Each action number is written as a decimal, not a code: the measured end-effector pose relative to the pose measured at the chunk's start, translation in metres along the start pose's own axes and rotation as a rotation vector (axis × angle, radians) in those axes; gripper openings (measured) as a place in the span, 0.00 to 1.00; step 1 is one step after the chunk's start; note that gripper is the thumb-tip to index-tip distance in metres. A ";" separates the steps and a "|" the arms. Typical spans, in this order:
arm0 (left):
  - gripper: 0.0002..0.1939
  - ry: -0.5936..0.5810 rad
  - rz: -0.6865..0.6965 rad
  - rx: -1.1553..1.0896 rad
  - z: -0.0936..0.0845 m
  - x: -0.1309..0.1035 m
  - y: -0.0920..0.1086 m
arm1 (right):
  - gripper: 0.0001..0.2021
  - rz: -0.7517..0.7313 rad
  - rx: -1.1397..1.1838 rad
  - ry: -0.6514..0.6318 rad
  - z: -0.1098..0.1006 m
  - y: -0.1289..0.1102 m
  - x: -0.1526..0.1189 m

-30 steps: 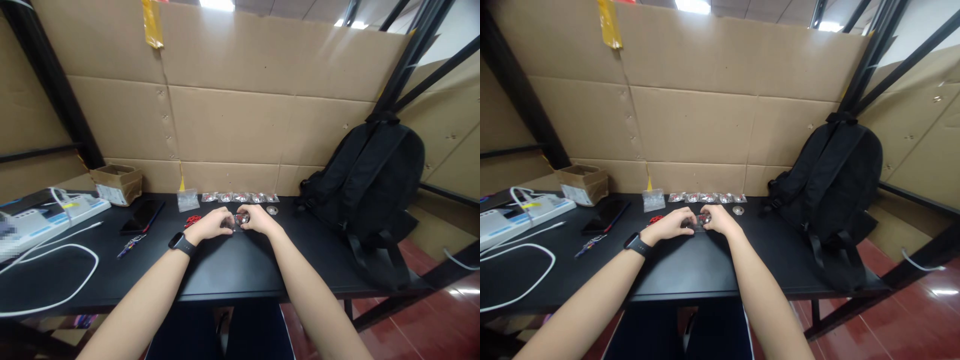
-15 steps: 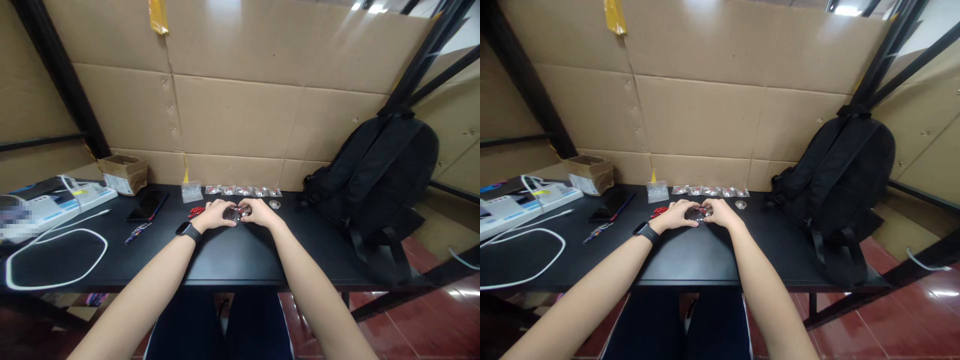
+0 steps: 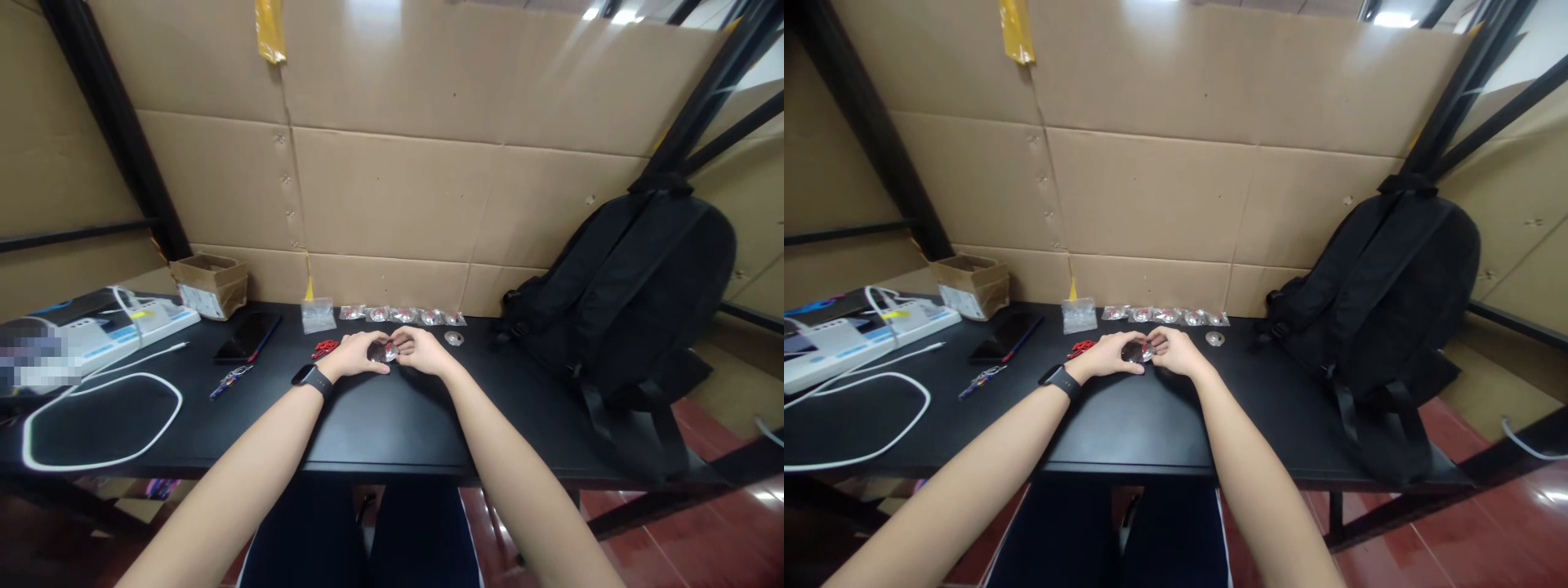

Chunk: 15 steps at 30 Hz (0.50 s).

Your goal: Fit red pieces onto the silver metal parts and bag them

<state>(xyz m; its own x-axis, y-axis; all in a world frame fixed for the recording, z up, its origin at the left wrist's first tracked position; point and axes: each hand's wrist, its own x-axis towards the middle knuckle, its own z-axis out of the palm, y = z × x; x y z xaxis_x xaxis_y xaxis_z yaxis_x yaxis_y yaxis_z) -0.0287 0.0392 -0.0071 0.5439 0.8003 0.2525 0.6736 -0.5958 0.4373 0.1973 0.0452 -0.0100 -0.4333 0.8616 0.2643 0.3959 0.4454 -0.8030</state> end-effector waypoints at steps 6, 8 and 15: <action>0.36 0.015 0.001 -0.071 0.002 0.002 -0.004 | 0.22 0.014 0.072 0.027 0.006 -0.001 0.000; 0.35 0.024 0.008 -0.124 0.002 0.001 -0.006 | 0.21 -0.007 0.092 0.012 0.009 -0.005 -0.001; 0.38 0.036 0.058 -0.204 -0.003 -0.001 -0.002 | 0.24 -0.027 -0.257 0.151 0.019 -0.022 -0.002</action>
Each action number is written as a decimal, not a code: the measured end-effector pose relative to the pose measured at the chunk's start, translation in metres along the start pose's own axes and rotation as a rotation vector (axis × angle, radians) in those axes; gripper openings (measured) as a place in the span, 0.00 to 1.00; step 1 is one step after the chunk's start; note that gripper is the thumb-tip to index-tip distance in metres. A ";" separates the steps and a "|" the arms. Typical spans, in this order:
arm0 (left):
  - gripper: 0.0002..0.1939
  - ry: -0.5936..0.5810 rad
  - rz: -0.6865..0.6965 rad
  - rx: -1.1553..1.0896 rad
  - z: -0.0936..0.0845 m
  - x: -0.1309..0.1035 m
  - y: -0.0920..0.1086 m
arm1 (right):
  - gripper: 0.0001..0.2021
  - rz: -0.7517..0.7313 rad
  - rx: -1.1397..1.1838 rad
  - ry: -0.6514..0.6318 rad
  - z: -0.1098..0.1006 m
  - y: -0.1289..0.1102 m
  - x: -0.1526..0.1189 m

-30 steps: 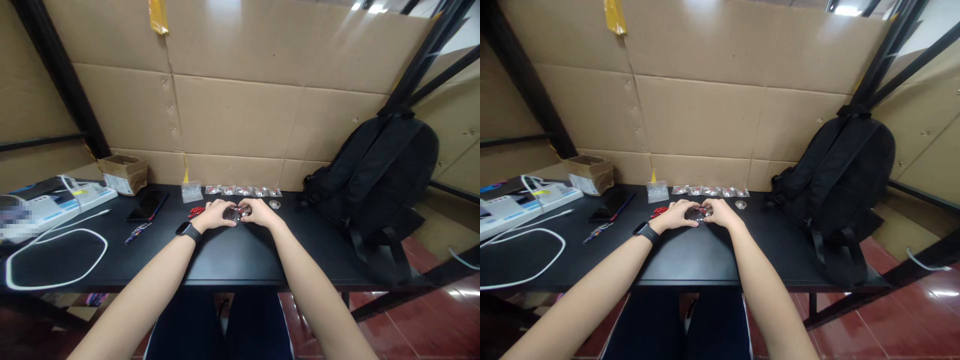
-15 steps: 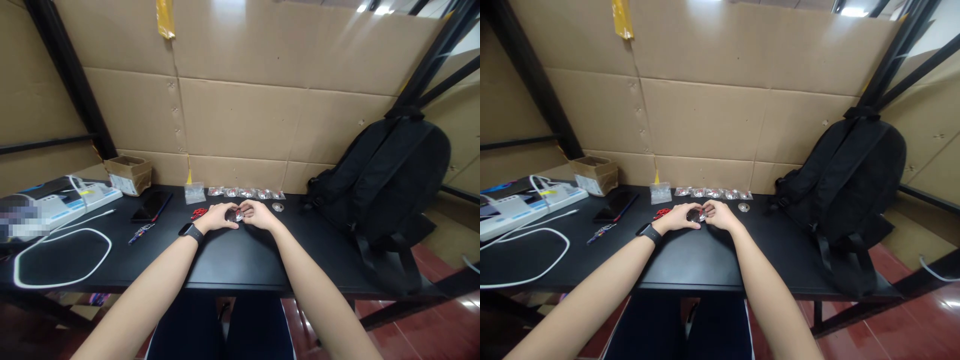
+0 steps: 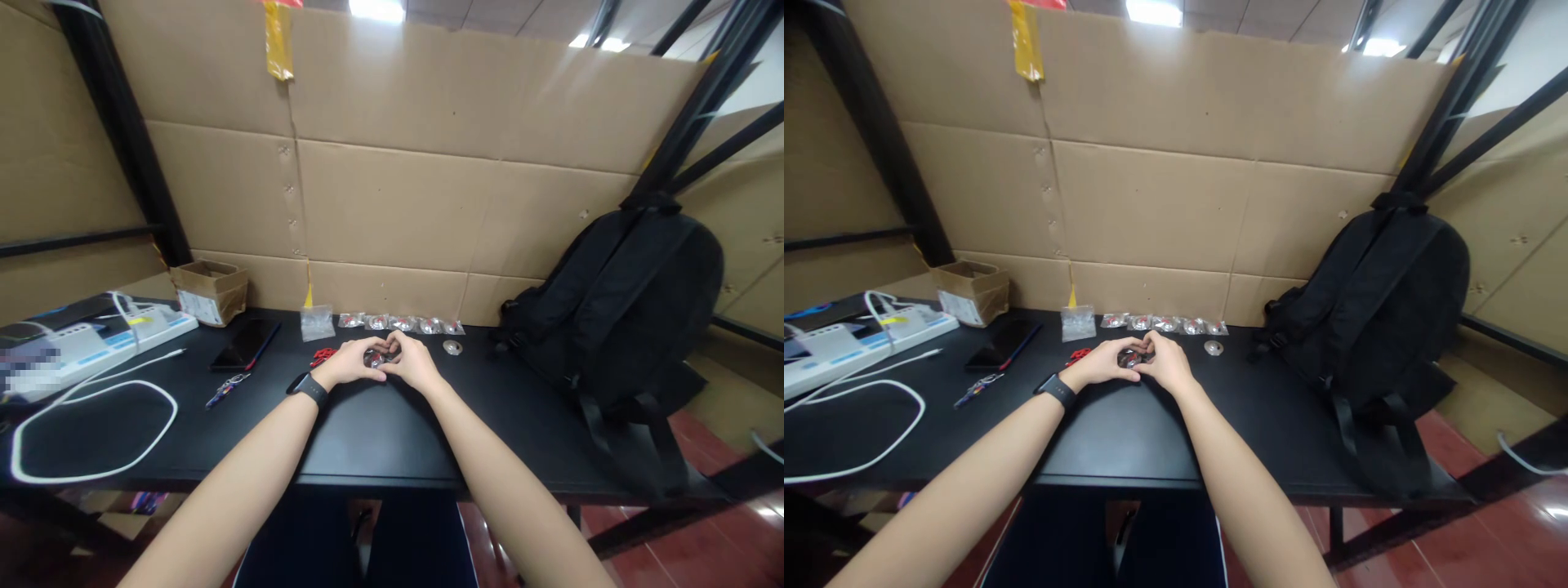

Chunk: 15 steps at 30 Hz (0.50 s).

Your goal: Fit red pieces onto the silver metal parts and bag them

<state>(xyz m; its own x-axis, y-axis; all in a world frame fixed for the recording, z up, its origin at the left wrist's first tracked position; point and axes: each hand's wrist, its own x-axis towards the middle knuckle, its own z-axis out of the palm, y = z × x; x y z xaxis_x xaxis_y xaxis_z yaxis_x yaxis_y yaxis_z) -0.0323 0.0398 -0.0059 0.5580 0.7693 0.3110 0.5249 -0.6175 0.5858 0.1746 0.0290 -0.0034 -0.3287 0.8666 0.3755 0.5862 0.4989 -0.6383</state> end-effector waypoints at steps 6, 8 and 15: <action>0.47 0.000 -0.123 0.280 -0.004 -0.004 0.006 | 0.27 -0.045 -0.200 -0.054 -0.020 -0.008 -0.006; 0.45 -0.047 -0.136 0.308 -0.007 -0.006 0.005 | 0.29 -0.049 -0.258 -0.057 -0.026 -0.010 -0.008; 0.39 -0.130 -0.007 0.120 -0.012 -0.006 0.005 | 0.32 0.017 -0.408 -0.047 -0.018 -0.018 -0.007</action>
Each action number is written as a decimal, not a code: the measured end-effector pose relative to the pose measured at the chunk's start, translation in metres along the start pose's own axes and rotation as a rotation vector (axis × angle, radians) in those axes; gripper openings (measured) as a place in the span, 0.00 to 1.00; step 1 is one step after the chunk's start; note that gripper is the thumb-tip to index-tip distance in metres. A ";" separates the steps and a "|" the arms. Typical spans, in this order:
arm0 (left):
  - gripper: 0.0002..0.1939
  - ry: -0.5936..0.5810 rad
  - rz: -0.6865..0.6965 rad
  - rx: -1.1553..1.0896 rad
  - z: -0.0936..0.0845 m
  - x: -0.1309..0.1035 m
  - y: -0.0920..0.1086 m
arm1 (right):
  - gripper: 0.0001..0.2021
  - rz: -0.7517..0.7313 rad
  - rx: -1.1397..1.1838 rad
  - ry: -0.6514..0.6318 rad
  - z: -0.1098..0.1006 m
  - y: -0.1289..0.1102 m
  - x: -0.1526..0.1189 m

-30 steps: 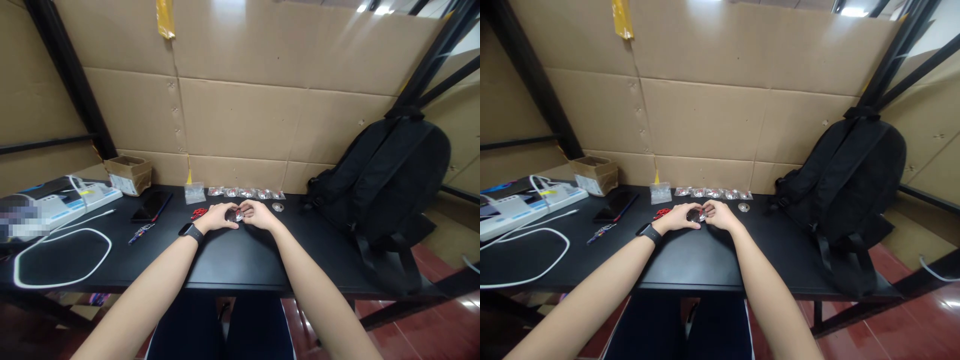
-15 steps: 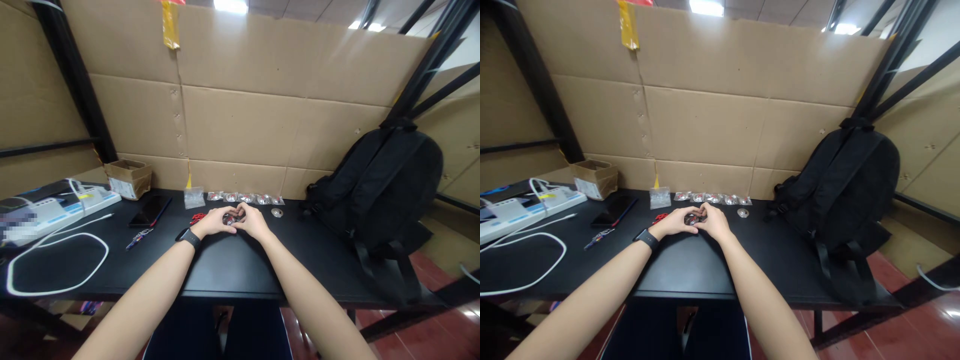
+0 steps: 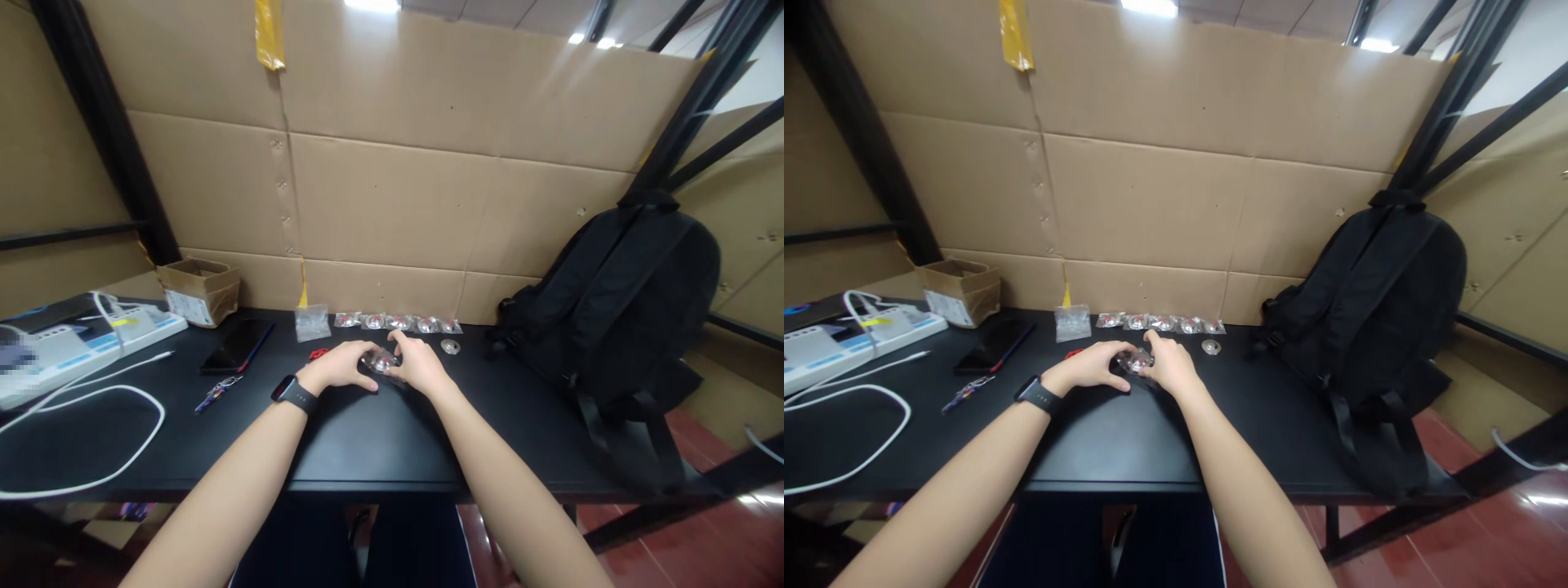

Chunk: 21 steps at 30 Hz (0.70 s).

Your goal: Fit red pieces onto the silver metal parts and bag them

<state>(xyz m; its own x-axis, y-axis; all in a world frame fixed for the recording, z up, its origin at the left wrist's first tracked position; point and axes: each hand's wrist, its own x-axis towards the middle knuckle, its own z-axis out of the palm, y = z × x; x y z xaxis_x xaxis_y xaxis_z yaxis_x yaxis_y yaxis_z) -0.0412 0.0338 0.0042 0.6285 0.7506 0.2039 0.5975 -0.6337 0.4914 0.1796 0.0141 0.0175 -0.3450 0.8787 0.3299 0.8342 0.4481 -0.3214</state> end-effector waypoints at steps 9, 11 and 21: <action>0.37 0.066 0.031 0.013 0.002 0.002 -0.005 | 0.26 0.079 0.018 0.102 0.011 -0.003 0.005; 0.37 0.085 0.036 0.026 -0.001 0.002 -0.002 | 0.26 0.044 0.106 0.072 0.007 0.005 0.005; 0.09 0.159 0.075 0.124 0.002 0.006 0.019 | 0.11 -0.065 0.554 -0.027 -0.003 0.059 0.011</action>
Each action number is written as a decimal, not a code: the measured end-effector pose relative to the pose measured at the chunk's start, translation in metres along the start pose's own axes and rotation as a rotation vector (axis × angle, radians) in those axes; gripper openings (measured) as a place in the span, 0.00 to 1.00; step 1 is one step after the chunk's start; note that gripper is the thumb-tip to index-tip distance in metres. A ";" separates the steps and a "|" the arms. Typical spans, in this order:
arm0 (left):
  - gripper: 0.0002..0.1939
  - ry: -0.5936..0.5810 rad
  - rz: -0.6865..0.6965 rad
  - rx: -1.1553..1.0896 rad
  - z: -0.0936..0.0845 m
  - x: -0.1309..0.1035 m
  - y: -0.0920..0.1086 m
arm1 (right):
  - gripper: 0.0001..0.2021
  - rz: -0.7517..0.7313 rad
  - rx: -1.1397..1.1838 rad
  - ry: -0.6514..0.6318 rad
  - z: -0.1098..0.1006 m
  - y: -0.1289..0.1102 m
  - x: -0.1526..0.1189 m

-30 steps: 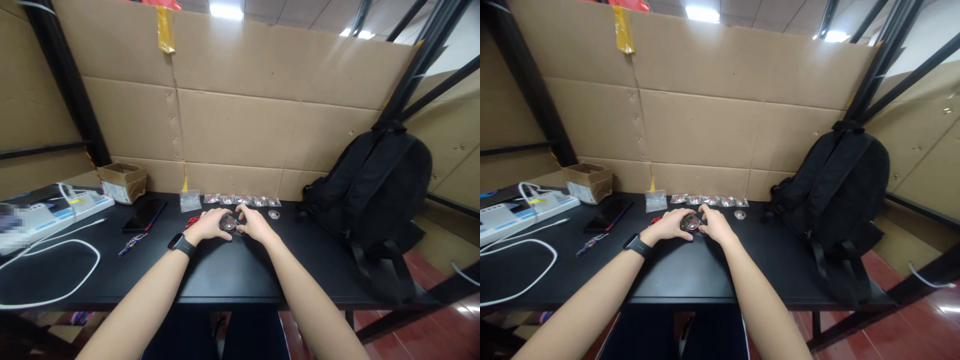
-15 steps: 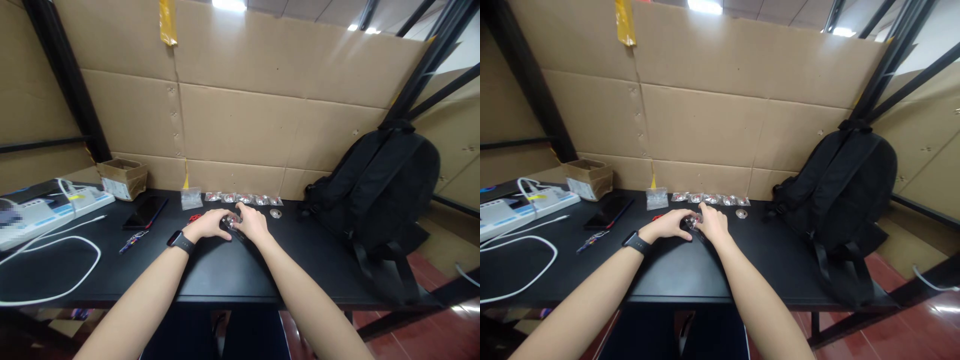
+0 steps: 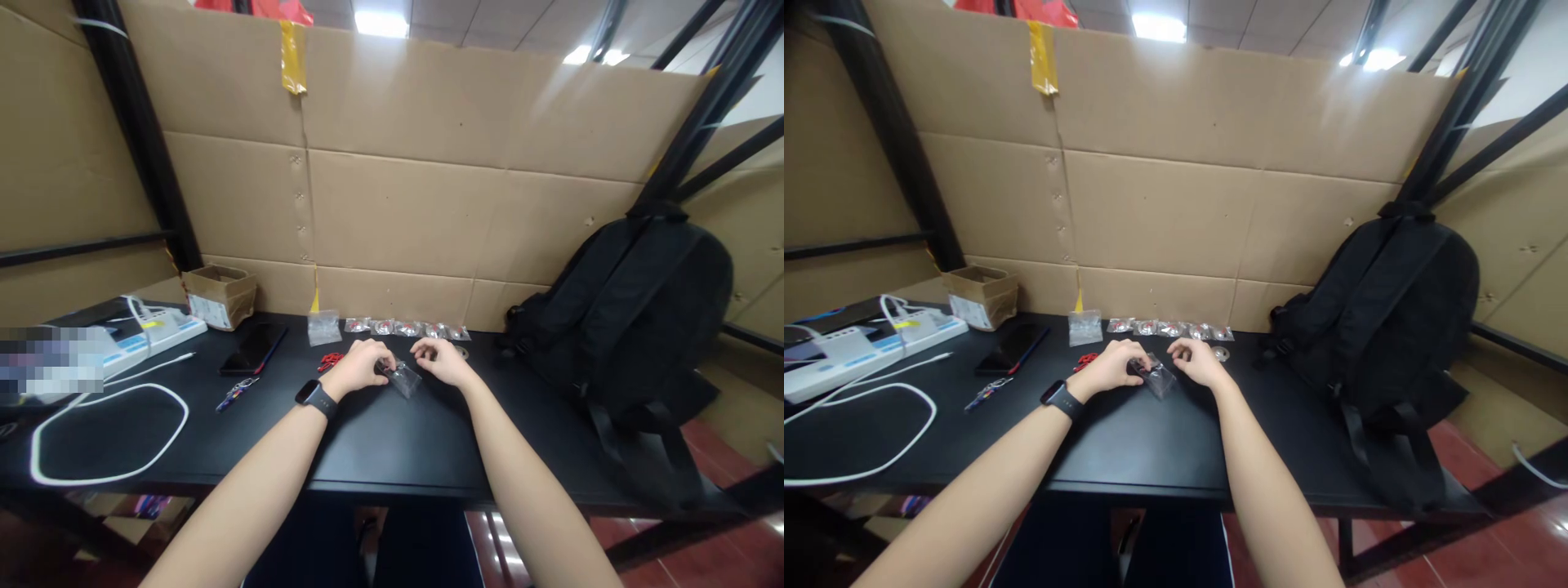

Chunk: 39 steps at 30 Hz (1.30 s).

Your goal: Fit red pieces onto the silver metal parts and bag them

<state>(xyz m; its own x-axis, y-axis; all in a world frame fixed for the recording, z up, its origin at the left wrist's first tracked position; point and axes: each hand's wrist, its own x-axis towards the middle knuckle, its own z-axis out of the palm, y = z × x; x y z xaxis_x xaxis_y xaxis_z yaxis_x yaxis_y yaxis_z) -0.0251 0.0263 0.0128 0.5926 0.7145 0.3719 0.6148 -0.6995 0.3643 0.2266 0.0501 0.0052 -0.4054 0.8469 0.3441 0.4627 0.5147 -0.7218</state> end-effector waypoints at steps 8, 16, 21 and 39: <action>0.03 0.010 -0.096 0.027 -0.010 -0.003 -0.008 | 0.10 -0.057 -0.085 -0.131 0.013 -0.004 -0.002; 0.03 0.005 -0.229 -0.017 -0.024 -0.009 -0.020 | 0.06 -0.007 -0.024 -0.055 0.027 -0.016 0.002; 0.08 0.073 -0.280 -0.166 -0.018 -0.010 -0.020 | 0.09 0.153 0.183 0.069 0.029 -0.014 0.003; 0.22 0.036 -0.453 -0.211 -0.006 -0.006 -0.027 | 0.09 0.256 0.284 0.047 0.033 -0.016 0.002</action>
<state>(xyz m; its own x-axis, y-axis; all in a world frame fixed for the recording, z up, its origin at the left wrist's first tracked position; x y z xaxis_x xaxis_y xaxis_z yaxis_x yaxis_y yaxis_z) -0.0482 0.0406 0.0064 0.2697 0.9489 0.1638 0.6857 -0.3087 0.6592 0.1928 0.0392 -0.0027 -0.2650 0.9519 0.1536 0.3045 0.2337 -0.9234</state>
